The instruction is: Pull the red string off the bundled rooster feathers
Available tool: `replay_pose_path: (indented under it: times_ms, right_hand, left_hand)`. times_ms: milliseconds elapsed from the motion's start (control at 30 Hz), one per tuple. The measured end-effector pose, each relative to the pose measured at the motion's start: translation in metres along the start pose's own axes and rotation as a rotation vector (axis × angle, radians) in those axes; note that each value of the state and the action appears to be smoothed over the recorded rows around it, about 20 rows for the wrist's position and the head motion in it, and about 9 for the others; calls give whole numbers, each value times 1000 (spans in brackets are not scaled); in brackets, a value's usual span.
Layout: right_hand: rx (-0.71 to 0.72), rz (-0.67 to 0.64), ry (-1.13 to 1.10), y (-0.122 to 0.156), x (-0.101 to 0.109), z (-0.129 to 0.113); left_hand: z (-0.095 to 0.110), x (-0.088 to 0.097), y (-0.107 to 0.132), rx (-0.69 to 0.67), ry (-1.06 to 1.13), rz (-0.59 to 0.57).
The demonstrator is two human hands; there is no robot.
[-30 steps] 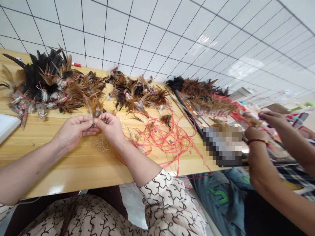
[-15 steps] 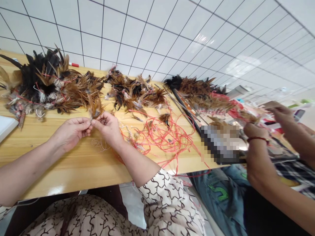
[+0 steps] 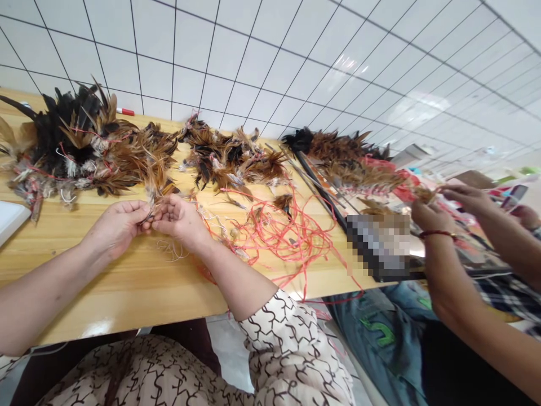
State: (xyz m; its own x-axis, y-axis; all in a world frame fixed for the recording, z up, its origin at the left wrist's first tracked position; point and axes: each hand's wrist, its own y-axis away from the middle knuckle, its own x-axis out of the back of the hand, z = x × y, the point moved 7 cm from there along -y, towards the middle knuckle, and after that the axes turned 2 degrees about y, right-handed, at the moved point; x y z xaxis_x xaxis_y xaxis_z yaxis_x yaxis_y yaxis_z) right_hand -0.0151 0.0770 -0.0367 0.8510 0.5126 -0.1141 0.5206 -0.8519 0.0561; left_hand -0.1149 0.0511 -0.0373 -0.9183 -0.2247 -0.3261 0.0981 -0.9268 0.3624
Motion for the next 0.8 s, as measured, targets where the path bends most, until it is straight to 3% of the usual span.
replay_pose_path:
  times_ms: [167, 400, 600, 800]
  right_hand:
    - [32, 70, -10, 1, 0, -2]
    - [132, 293, 103, 3, 15, -10]
    - [225, 335, 183, 4, 16, -12]
    - [247, 356, 232, 6, 16, -9]
  left_hand:
    - [1, 0, 1, -25, -35, 22]
    - [-9, -4, 1, 80, -16, -78]
    - [-14, -3, 1, 126, 9, -103]
    - [-9, -4, 2, 81, 3, -83]
